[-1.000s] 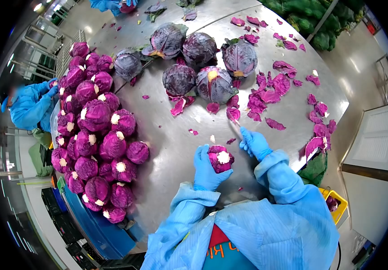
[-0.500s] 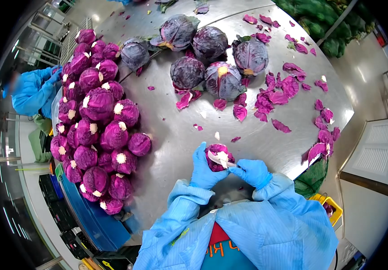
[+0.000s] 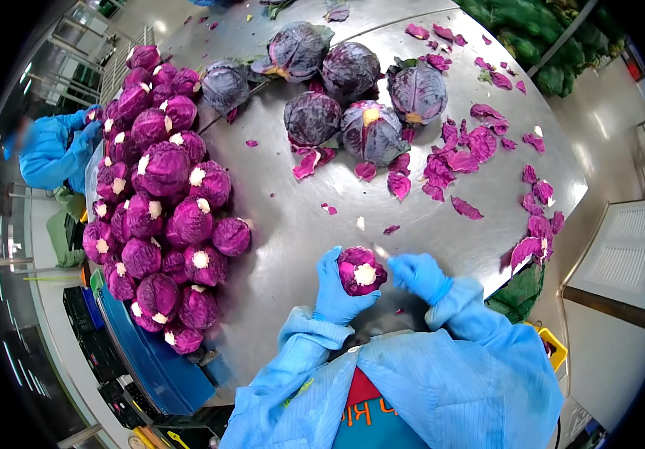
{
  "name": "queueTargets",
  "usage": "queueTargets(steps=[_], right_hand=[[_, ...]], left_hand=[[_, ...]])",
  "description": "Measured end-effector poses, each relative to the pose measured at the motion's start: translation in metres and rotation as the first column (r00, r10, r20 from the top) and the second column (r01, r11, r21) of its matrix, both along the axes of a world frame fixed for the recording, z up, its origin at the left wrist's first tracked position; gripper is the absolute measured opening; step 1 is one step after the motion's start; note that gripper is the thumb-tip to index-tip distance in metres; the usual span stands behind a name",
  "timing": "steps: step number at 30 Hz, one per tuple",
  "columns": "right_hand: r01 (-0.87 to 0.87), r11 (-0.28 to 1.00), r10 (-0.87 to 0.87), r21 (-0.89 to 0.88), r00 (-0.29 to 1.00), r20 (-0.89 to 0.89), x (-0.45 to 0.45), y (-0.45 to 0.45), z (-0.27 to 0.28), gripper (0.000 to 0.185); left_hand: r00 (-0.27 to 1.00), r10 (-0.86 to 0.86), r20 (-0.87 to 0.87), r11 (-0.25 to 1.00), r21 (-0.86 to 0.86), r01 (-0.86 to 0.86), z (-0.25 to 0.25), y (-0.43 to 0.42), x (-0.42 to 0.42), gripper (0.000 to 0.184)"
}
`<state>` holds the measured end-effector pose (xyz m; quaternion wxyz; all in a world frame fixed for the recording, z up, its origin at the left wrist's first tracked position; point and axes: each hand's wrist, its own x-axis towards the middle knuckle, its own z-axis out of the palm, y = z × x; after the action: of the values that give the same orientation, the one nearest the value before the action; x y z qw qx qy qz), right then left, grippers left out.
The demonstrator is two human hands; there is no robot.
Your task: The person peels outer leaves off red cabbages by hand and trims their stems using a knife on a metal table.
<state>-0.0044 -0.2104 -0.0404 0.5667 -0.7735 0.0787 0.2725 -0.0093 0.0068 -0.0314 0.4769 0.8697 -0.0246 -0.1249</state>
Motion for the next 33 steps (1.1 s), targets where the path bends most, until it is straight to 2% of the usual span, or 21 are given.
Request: queueTargets(steps=[2, 6, 12, 15, 18, 21, 24, 27, 30, 33], right_hand=[[-0.107, 0.986, 0.133, -0.127, 0.967, 0.219, -0.020, 0.008, 0.005, 0.047], [-0.116, 0.977, 0.155, -0.181, 0.964, 0.216, -0.029, 0.015, -0.004, 0.043], [-0.326, 0.944, 0.310, 0.048, 0.928, 0.206, -0.005, 0.000, -0.020, 0.044], [-0.408, 0.908, 0.391, 0.101, 0.908, 0.153, 0.006, -0.006, -0.028, 0.048], [-0.396, 0.910, 0.376, 0.122, 0.914, 0.153, 0.010, -0.007, -0.030, 0.051], [-0.394, 0.918, 0.387, 0.046, 0.914, 0.120, 0.014, -0.006, -0.031, 0.052], [-0.321, 0.947, 0.321, -0.011, 0.945, 0.060, 0.016, 0.000, -0.022, 0.059], [-0.333, 0.937, 0.307, -0.106, 0.929, -0.205, 0.025, 0.010, 0.005, 0.067], [-0.316, 0.943, 0.279, -0.102, 0.920, -0.276, 0.026, 0.012, 0.014, 0.072], [-0.353, 0.911, 0.358, -0.213, 0.934, -0.019, 0.021, 0.011, 0.001, 0.070]], left_hand=[[0.999, 0.027, 0.037, 1.000, 0.011, -0.028, -0.006, -0.001, -0.004, 0.108], [0.998, 0.035, 0.046, 0.999, 0.039, -0.037, -0.006, -0.002, -0.004, 0.109], [0.998, 0.001, 0.060, 0.999, 0.042, -0.004, -0.010, 0.000, -0.001, 0.111], [0.996, -0.011, 0.092, 0.998, 0.069, 0.005, -0.013, 0.001, -0.002, 0.112], [0.996, -0.006, 0.092, 0.998, 0.064, 0.000, -0.017, -0.001, -0.001, 0.113], [0.995, -0.003, 0.095, 0.993, 0.118, -0.008, -0.016, -0.006, 0.000, 0.113], [0.998, 0.009, 0.058, 0.984, 0.176, -0.019, -0.017, -0.009, 0.003, 0.112], [0.999, 0.048, 0.012, 0.984, 0.173, -0.049, -0.022, -0.010, 0.005, 0.110], [0.997, 0.079, 0.011, 0.988, 0.132, -0.080, -0.025, -0.012, 0.005, 0.108], [0.996, 0.071, 0.050, 0.983, 0.164, -0.078, -0.026, -0.012, 0.005, 0.107]])
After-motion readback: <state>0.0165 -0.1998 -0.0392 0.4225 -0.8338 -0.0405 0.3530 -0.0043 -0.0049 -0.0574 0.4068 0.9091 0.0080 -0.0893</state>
